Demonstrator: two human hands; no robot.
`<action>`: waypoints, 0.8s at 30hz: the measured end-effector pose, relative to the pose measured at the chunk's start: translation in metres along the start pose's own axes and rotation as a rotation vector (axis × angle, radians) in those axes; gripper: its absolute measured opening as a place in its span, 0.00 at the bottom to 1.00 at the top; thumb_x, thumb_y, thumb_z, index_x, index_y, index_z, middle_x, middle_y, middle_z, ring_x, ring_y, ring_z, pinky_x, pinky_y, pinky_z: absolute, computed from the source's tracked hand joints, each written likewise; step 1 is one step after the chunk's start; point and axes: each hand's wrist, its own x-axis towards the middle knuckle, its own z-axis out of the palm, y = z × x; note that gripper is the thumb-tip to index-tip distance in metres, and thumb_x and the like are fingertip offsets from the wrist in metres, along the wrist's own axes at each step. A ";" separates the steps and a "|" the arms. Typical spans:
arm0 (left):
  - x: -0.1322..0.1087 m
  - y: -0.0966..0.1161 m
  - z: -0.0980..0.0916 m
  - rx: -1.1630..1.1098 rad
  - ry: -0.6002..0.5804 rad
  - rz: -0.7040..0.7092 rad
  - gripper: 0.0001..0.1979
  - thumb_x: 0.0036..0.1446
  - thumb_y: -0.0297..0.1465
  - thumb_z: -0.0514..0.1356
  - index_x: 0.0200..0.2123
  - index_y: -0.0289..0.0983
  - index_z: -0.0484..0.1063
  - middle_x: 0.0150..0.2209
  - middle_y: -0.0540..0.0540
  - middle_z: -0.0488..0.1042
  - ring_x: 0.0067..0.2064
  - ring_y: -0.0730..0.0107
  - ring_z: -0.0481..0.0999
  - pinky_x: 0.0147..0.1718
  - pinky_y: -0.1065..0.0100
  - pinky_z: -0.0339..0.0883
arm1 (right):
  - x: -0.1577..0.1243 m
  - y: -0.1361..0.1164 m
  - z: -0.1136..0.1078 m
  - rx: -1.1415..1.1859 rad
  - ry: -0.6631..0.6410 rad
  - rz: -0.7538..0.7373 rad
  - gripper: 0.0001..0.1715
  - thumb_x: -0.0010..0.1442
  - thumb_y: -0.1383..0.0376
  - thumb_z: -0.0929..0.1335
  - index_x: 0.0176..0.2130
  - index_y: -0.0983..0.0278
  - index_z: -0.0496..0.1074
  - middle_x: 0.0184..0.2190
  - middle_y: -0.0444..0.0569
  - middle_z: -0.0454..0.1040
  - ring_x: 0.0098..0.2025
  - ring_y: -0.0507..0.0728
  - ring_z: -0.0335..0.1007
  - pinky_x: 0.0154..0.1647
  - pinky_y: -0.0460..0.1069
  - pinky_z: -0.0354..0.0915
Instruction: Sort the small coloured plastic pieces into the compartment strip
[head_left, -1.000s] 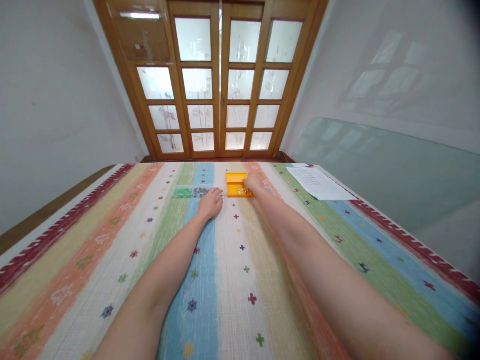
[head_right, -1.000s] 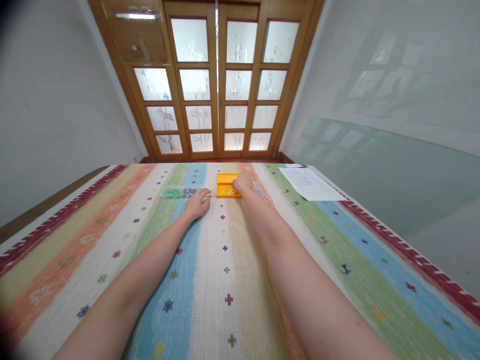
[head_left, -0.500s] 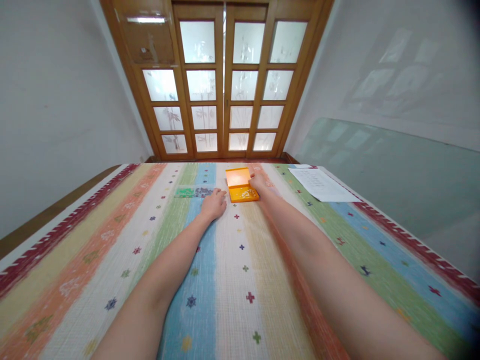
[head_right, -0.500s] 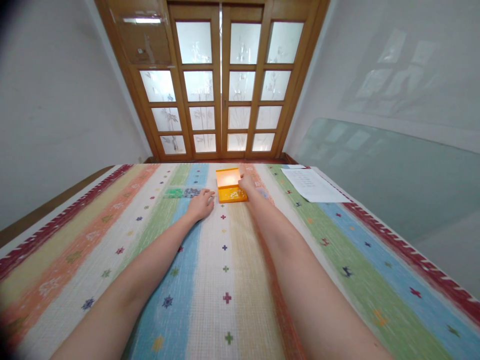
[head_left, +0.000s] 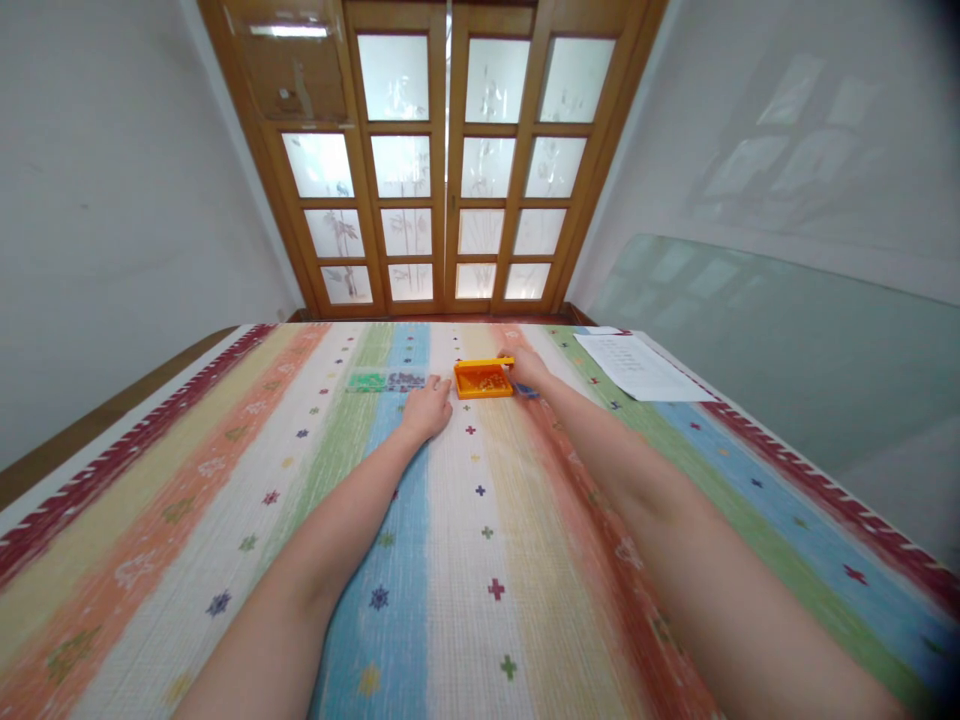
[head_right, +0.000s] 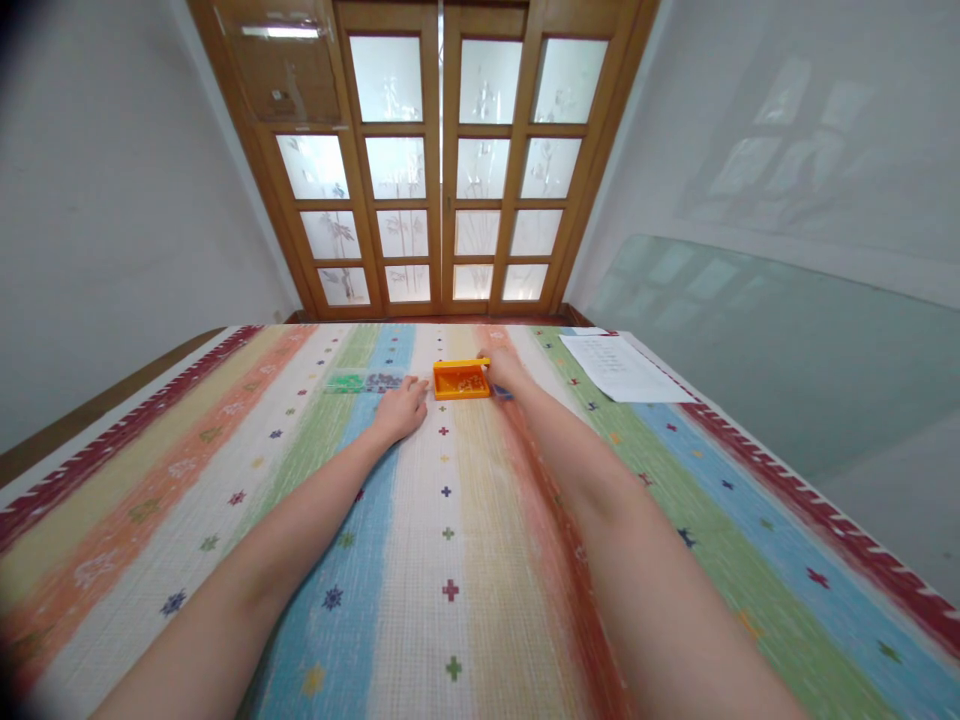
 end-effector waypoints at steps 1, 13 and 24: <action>0.000 0.000 0.000 -0.004 0.003 0.000 0.27 0.68 0.32 0.54 0.69 0.41 0.64 0.68 0.36 0.63 0.57 0.50 0.76 0.55 0.53 0.71 | -0.003 0.003 -0.003 -0.028 -0.003 -0.026 0.20 0.67 0.65 0.68 0.56 0.62 0.77 0.50 0.55 0.80 0.50 0.61 0.71 0.52 0.51 0.61; -0.001 -0.002 0.004 -0.027 0.038 -0.033 0.26 0.68 0.34 0.55 0.69 0.44 0.65 0.69 0.39 0.63 0.53 0.54 0.78 0.55 0.55 0.71 | -0.069 -0.047 0.006 -0.001 0.123 -0.344 0.21 0.74 0.63 0.62 0.61 0.61 0.74 0.57 0.57 0.75 0.57 0.62 0.68 0.59 0.54 0.59; 0.005 -0.034 -0.011 -0.119 0.289 -0.249 0.20 0.68 0.33 0.54 0.58 0.40 0.76 0.65 0.39 0.68 0.64 0.51 0.67 0.64 0.51 0.63 | -0.066 -0.056 0.006 0.055 0.108 -0.220 0.20 0.73 0.64 0.62 0.59 0.63 0.75 0.57 0.59 0.74 0.57 0.63 0.67 0.61 0.55 0.58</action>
